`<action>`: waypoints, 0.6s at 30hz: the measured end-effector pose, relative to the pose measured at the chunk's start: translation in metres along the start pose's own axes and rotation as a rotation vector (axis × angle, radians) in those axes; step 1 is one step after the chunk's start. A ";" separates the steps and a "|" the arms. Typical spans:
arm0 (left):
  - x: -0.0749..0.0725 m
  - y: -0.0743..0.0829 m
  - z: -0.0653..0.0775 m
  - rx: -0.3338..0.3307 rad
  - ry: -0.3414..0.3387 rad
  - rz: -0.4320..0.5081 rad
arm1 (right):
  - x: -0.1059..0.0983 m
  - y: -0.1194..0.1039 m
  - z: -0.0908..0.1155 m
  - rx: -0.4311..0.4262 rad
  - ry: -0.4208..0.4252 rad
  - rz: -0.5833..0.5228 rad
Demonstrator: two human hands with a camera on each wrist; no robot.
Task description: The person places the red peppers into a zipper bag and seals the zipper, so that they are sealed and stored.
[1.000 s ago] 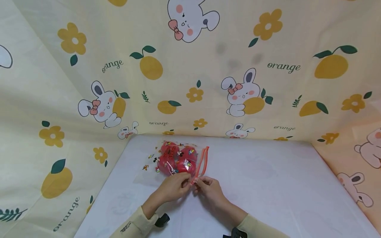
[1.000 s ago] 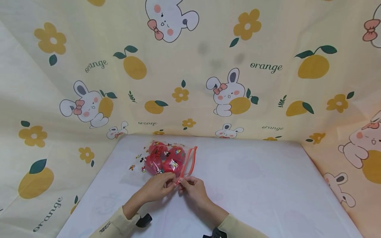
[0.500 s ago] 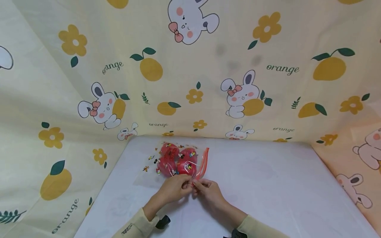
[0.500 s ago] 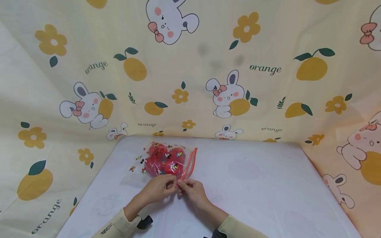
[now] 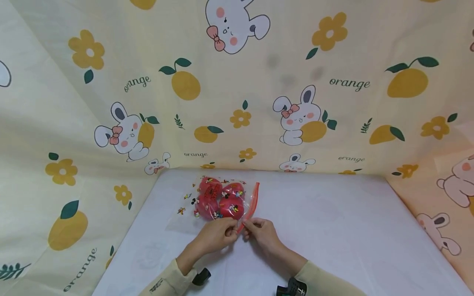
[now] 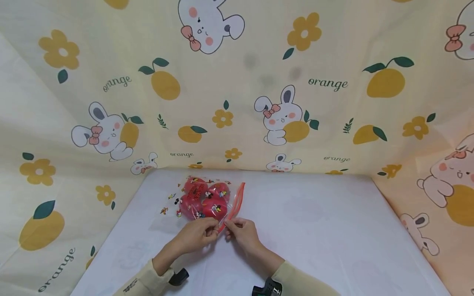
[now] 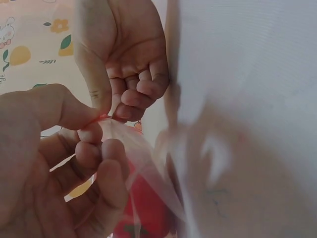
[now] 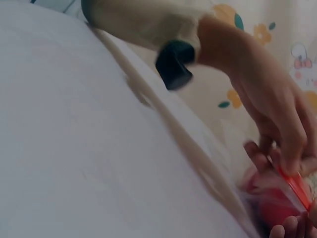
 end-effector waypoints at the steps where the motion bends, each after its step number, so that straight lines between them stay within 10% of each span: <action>1: 0.001 -0.001 0.000 -0.005 -0.006 0.003 | -0.002 -0.001 -0.002 0.000 0.010 0.012; 18: 0.000 -0.001 0.007 0.005 -0.052 0.023 | -0.034 -0.016 -0.028 -0.029 0.099 0.133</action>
Point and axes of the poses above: each hand's wrist, its own z-axis away from the middle knuckle, its own x-axis out of the palm, y = z × x, the point moved 9 cm from there along -z, towards the middle knuckle, and after that the axes turned 5 degrees about -z, right-handed, at the moved point
